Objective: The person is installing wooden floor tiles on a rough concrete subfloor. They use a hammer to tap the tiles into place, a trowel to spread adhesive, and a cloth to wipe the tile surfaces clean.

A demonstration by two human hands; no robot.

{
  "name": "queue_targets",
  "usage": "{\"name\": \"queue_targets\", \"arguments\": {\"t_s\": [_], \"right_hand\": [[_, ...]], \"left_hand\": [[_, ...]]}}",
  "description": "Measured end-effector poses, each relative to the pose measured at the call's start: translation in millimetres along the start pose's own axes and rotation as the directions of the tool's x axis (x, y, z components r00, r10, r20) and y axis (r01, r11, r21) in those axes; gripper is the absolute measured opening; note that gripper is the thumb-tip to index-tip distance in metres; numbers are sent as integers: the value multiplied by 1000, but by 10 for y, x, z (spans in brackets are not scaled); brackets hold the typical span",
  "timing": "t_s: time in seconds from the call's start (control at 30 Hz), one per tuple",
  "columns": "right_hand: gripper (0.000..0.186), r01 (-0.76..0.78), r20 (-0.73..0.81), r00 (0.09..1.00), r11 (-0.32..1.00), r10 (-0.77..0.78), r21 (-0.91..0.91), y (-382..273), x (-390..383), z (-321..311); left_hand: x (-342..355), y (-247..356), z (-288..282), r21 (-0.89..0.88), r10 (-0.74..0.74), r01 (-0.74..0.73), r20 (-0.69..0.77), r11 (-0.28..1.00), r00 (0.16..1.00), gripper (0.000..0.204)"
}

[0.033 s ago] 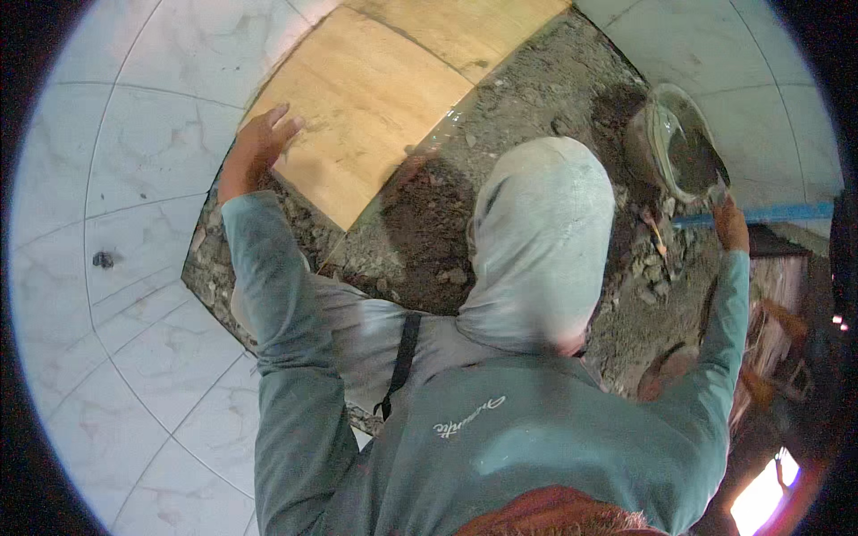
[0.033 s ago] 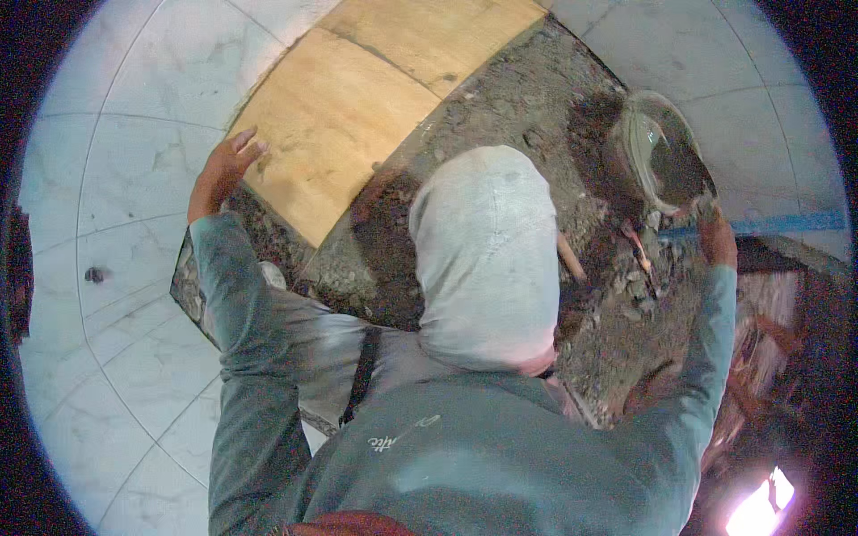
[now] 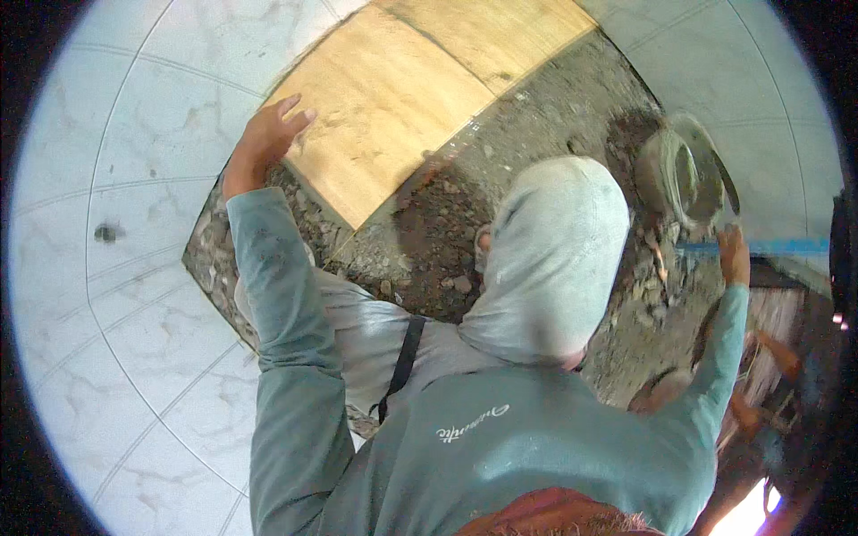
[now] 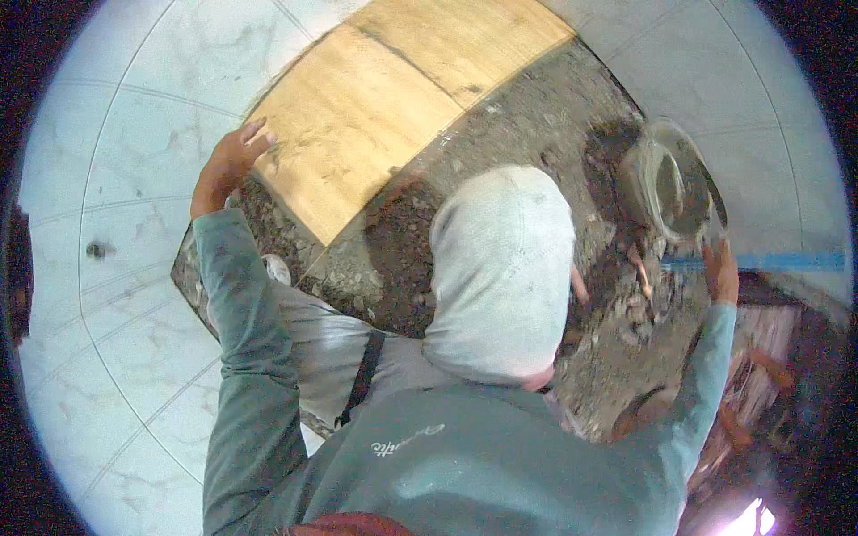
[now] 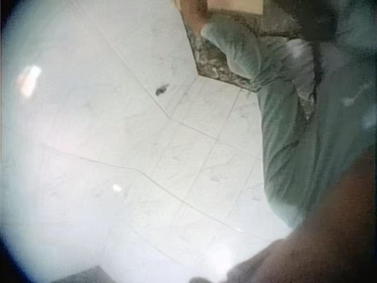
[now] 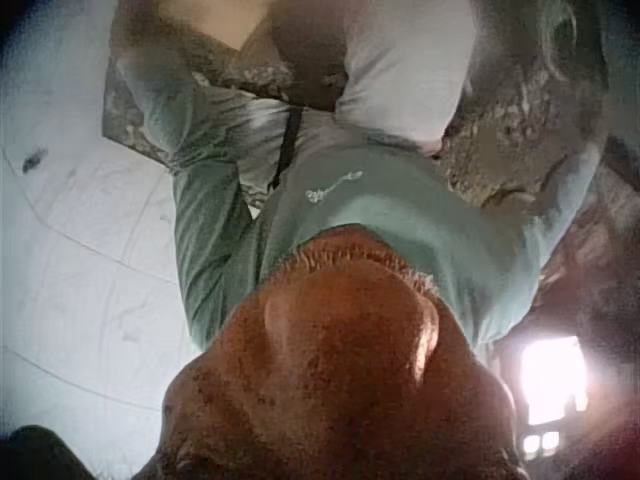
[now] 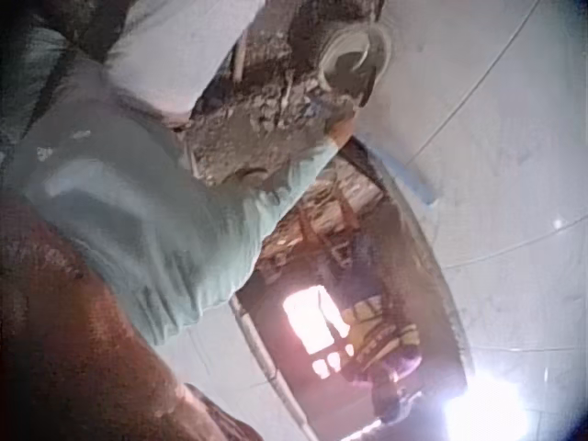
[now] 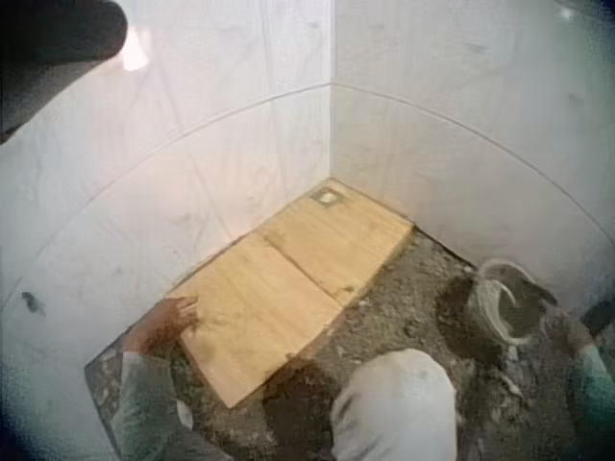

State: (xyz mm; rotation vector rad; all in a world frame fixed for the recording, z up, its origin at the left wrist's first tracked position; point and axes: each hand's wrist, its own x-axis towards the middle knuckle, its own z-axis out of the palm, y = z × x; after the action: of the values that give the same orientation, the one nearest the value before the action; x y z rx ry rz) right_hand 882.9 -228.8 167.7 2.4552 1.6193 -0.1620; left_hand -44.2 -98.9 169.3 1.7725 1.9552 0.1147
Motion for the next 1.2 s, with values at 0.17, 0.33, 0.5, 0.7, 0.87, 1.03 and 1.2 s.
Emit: {"name": "queue_targets", "arguments": {"t_s": [0.17,0.33,0.5,0.7,0.87,1.03,1.2], "right_hand": [[57,300,-40,954,938,-298,172,-604,281,-271],[63,660,-129,752,739,-647,139,-2571,447,-762],[55,853,-72,491,496,-868,-160,-4967,678,-1146],[48,825,50,460,405,-887,-394,-7289,722,-1120],[37,694,92,586,439,-805,-571,-8225,671,-971],[32,590,95,649,420,-755,-689,-8636,708,-871],[27,638,132,583,351,-801,-685,-8910,531,-789]], "left_hand": [[-364,-89,-392,-247,-74,53,-76,967,994,74],[-872,4,-203,-111,-86,81,-34,991,996,65],[-1244,162,116,-127,-131,147,131,981,983,63],[-1376,250,32,-167,-82,77,-26,983,996,60],[-1453,244,-105,-154,-168,161,-33,975,985,57],[-1478,142,-130,-156,-124,110,-79,982,989,55],[-1503,-6,-90,-182,-148,131,-84,974,985,55]]}}
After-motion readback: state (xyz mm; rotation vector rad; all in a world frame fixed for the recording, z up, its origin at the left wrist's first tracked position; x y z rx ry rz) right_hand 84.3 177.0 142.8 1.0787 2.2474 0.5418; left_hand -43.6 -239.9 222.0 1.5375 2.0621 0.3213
